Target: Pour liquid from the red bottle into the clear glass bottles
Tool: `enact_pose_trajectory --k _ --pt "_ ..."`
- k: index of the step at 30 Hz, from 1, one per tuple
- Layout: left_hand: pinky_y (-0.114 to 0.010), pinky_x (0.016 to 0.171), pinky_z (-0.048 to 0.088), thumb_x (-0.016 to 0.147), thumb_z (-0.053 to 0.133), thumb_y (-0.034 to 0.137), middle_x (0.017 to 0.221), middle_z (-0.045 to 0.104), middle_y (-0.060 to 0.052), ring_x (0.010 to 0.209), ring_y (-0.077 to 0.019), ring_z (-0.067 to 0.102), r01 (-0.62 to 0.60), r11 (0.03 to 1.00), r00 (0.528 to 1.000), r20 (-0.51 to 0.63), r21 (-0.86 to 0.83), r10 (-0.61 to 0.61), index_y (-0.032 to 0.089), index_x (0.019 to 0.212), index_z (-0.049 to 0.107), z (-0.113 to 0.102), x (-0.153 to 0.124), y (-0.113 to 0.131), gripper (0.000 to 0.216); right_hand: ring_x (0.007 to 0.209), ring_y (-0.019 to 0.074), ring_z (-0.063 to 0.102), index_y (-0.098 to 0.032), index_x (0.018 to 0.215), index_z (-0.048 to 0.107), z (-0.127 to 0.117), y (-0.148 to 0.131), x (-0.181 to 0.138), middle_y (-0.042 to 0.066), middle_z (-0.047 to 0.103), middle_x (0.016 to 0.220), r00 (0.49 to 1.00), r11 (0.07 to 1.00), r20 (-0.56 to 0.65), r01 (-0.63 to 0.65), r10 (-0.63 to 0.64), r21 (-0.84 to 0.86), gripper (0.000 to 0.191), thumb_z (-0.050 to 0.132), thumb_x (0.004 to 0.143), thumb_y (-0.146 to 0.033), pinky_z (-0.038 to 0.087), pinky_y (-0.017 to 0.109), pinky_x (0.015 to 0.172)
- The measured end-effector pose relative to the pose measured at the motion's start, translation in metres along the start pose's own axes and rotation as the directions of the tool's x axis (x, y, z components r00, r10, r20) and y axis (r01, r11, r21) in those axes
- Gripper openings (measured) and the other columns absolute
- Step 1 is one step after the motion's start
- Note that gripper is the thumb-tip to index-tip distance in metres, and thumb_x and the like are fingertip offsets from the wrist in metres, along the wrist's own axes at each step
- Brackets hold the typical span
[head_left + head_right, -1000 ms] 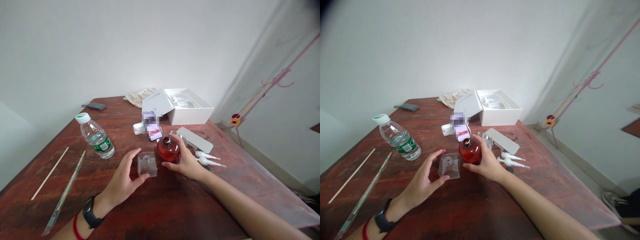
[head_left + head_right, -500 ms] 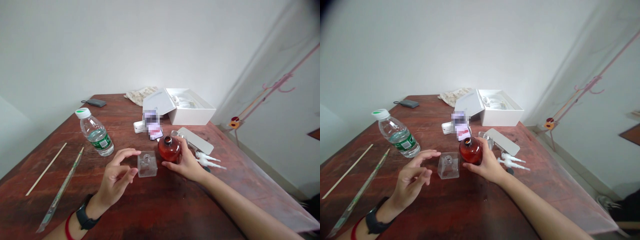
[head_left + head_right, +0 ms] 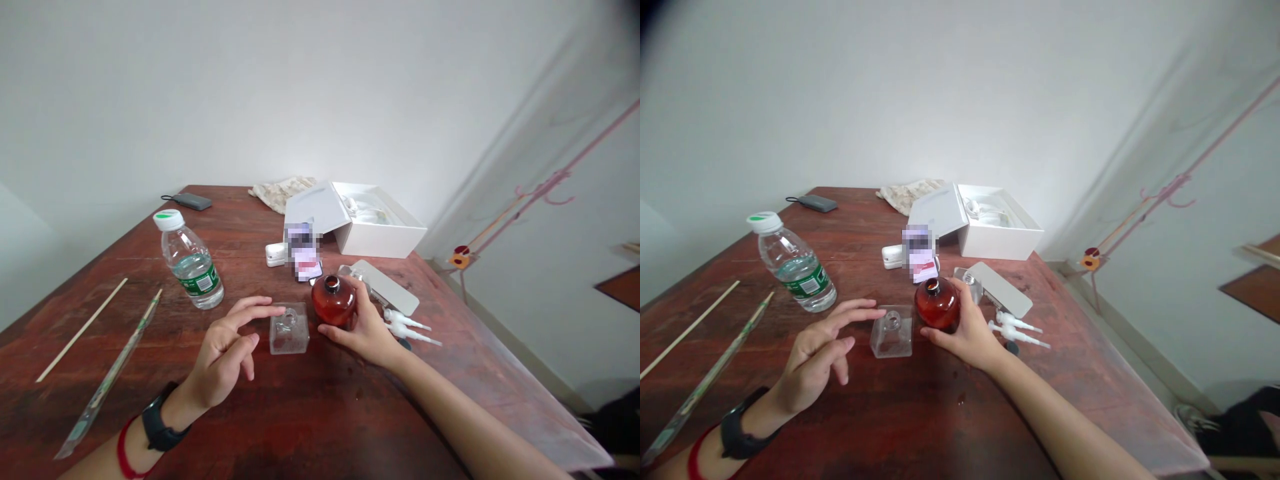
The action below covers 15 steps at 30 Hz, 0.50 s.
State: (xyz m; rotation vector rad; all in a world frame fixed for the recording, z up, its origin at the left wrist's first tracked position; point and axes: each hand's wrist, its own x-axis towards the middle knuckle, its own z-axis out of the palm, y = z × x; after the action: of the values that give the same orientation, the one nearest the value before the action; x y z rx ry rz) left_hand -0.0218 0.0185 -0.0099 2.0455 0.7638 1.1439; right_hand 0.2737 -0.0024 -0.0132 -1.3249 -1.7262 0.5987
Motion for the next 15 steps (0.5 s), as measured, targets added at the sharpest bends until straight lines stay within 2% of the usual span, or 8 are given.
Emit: enact_pose_trajectory --k 6,10,12,15 --pt "-0.054 0.111 0.053 0.104 0.046 0.022 0.117 0.084 -0.005 0.129 -0.0332 0.065 -0.053 0.996 0.997 -0.044 0.072 0.056 0.025 0.04 0.063 0.001 -0.001 0.004 0.066 0.14 0.0395 0.059 -0.025 0.145 0.037 0.0 -0.002 0.0 0.019 0.058 0.147 1.0 1.0 0.008 -0.002 0.002 0.009 0.087 0.089 0.078 -0.042 0.043 0.058 0.122" --pt "-0.044 0.098 0.058 0.104 0.051 0.016 0.096 0.084 -0.006 0.111 -0.0281 0.071 -0.13 0.988 0.982 -0.125 0.084 0.14 0.024 0.05 0.066 0.004 0.002 0.008 0.056 0.141 0.0391 0.058 -0.025 0.146 0.036 0.0 -0.001 0.0 0.018 0.057 0.148 1.0 1.0 0.016 -0.018 0.017 0.024 0.088 0.09 0.078 -0.041 0.04 0.059 0.124" --pt "-0.036 0.088 0.059 0.103 0.055 0.014 0.079 0.077 -0.004 0.096 -0.0242 0.072 -0.132 0.99 0.98 -0.141 0.059 0.139 0.023 0.061 0.067 0.006 0.004 0.011 0.045 0.141 0.0391 0.058 -0.025 0.146 0.036 0.0 0.0 0.0 0.018 0.058 0.147 1.0 1.0 0.011 -0.014 0.014 0.028 0.088 0.09 0.078 -0.04 0.04 0.059 0.124" --pt "-0.027 0.069 0.054 0.1 0.063 0.014 0.067 0.061 0.001 0.072 -0.0175 0.063 -0.088 0.995 0.979 -0.189 -0.037 0.079 0.022 0.069 0.054 0.01 0.005 0.012 0.032 0.141 0.0393 0.058 -0.025 0.145 0.038 0.001 0.001 0.0 0.018 0.059 0.146 1.0 1.0 0.005 0.0 0.0 0.023 0.088 0.091 0.077 -0.04 0.041 0.059 0.124"
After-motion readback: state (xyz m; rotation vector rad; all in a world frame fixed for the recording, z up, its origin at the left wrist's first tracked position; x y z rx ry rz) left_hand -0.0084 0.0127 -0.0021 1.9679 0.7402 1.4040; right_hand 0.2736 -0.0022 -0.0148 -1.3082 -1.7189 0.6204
